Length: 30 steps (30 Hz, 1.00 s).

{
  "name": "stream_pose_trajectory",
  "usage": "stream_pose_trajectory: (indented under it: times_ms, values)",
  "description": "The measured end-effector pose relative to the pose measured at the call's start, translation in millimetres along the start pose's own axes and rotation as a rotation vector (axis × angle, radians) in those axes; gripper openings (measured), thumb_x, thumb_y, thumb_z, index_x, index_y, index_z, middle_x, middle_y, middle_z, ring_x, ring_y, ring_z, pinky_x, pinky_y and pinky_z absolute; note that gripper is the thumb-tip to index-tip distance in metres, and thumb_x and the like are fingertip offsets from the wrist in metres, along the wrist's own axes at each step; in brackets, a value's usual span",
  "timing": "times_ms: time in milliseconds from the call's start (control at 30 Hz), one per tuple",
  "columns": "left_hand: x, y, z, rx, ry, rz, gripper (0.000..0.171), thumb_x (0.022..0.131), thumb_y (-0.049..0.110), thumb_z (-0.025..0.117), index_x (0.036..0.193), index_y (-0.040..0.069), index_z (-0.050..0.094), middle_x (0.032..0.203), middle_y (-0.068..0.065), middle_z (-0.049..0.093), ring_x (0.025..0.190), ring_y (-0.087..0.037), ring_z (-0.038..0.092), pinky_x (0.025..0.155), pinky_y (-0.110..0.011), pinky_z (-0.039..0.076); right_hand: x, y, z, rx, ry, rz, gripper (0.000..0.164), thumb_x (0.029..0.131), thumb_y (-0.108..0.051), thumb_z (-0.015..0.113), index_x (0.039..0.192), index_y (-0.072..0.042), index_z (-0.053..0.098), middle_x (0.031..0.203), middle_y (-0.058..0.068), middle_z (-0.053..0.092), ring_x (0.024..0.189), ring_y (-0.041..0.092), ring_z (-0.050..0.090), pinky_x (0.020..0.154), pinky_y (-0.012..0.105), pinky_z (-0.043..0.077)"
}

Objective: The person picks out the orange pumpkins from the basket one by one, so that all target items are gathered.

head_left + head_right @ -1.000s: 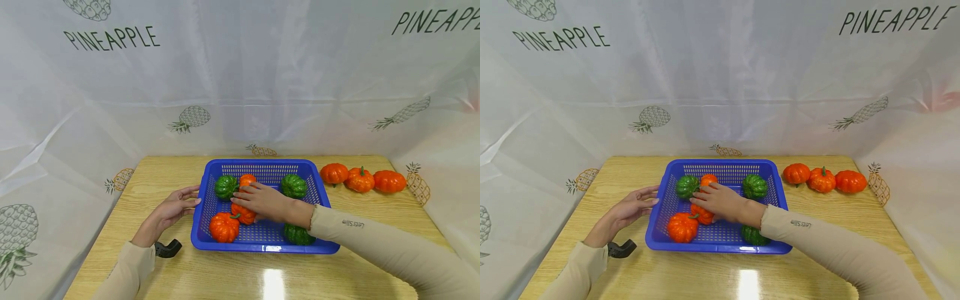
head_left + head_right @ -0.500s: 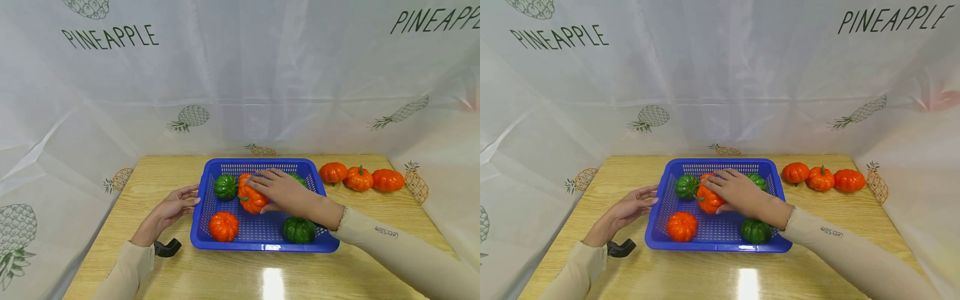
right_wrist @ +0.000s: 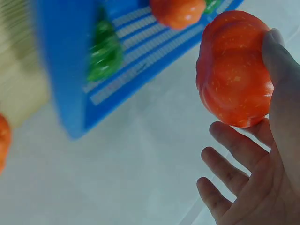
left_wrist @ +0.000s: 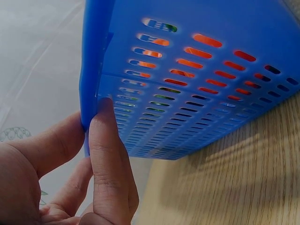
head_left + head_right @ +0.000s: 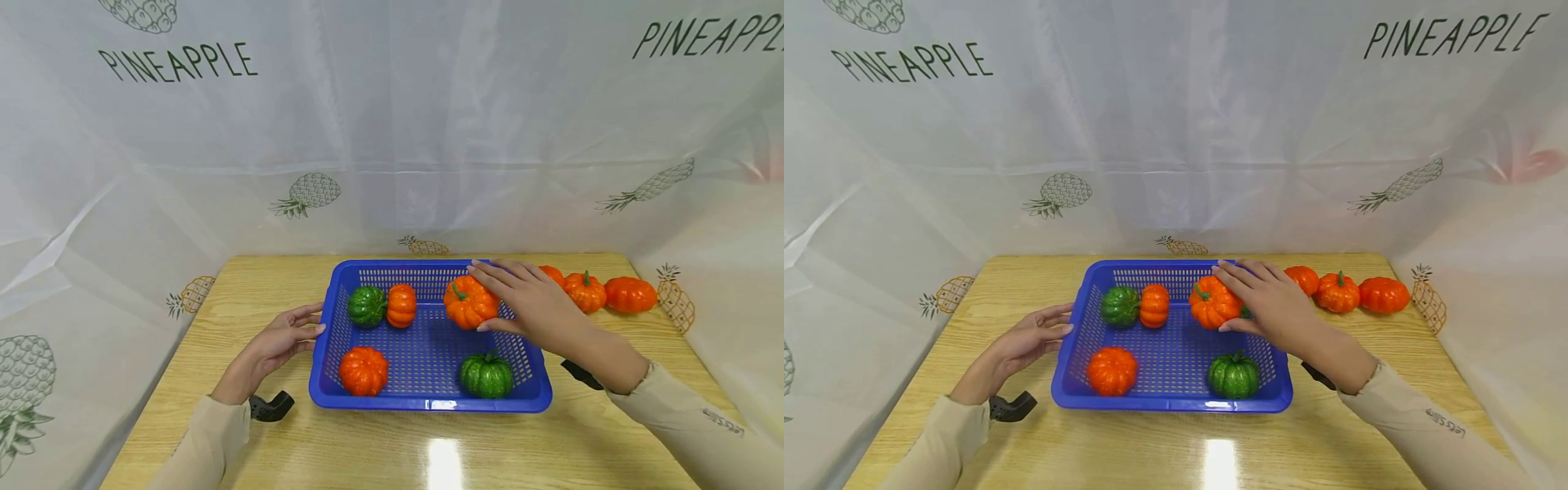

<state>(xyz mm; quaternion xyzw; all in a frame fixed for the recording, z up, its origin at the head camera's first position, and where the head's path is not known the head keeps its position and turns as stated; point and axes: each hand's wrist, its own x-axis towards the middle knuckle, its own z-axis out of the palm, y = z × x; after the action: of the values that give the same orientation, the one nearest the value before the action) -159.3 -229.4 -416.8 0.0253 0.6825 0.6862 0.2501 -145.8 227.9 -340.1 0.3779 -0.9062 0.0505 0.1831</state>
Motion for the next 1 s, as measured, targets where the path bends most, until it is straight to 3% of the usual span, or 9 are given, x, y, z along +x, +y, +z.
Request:
stream_pose_trajectory:
  times_ms: [133, 400, 567, 800, 1000]
  values:
    - [-0.1, 0.7, 1.5, 0.009, 0.011, -0.01, 0.068, 0.108, 0.004, 0.058, 0.165, -0.006, 0.023, 0.142, -0.023, 0.051, 0.099, -0.01, 0.071, 0.09, -0.028, 0.062, -19.5, 14.4, -2.5, -0.003, 0.058, 0.051, 0.091, 0.097, -0.076, 0.044, 0.155, -0.006, 0.052, 0.15, 0.017, 0.059, 0.133, 0.043, 0.055, 0.107, 0.065, 0.046]
    - [-0.7, 1.6, 2.3, 0.012, 0.015, -0.009, 0.066, 0.108, 0.0, 0.054, 0.166, -0.006, 0.021, 0.142, -0.024, 0.052, 0.097, -0.009, 0.071, 0.088, -0.026, 0.062, -57.8, 36.3, -11.9, -0.01, 0.066, 0.224, 0.09, 0.089, -0.064, 0.071, 0.156, -0.008, 0.052, 0.154, 0.019, 0.055, 0.136, 0.046, 0.051, 0.106, 0.072, 0.041]
    - [-1.2, 2.2, 3.2, 0.002, 0.007, -0.003, 0.067, 0.108, 0.002, 0.055, 0.166, -0.006, 0.021, 0.139, -0.02, 0.055, 0.096, -0.009, 0.071, 0.087, -0.026, 0.062, -80.8, 50.7, -10.7, -0.008, 0.082, 0.284, 0.092, 0.089, -0.065, 0.071, 0.159, -0.008, 0.049, 0.15, 0.024, 0.056, 0.133, 0.051, 0.05, 0.105, 0.074, 0.039]
    - [-0.9, 1.0, 2.7, 0.01, 0.016, -0.006, 0.067, 0.108, 0.002, 0.055, 0.165, -0.006, 0.022, 0.14, -0.022, 0.054, 0.097, -0.009, 0.071, 0.088, -0.026, 0.062, -107.3, 64.2, -4.0, -0.007, 0.111, 0.314, 0.09, 0.087, -0.053, 0.08, 0.157, -0.005, 0.05, 0.15, 0.026, 0.056, 0.13, 0.054, 0.051, 0.108, 0.074, 0.039]
    - [-1.1, 1.4, 2.2, 0.011, 0.018, -0.011, 0.066, 0.109, 0.001, 0.054, 0.166, -0.006, 0.022, 0.141, -0.022, 0.053, 0.097, -0.009, 0.071, 0.088, -0.026, 0.062, -124.5, 70.6, 5.8, -0.02, 0.092, 0.349, 0.089, 0.086, -0.049, 0.082, 0.156, -0.004, 0.05, 0.15, 0.026, 0.056, 0.124, 0.058, 0.053, 0.101, 0.076, 0.042]
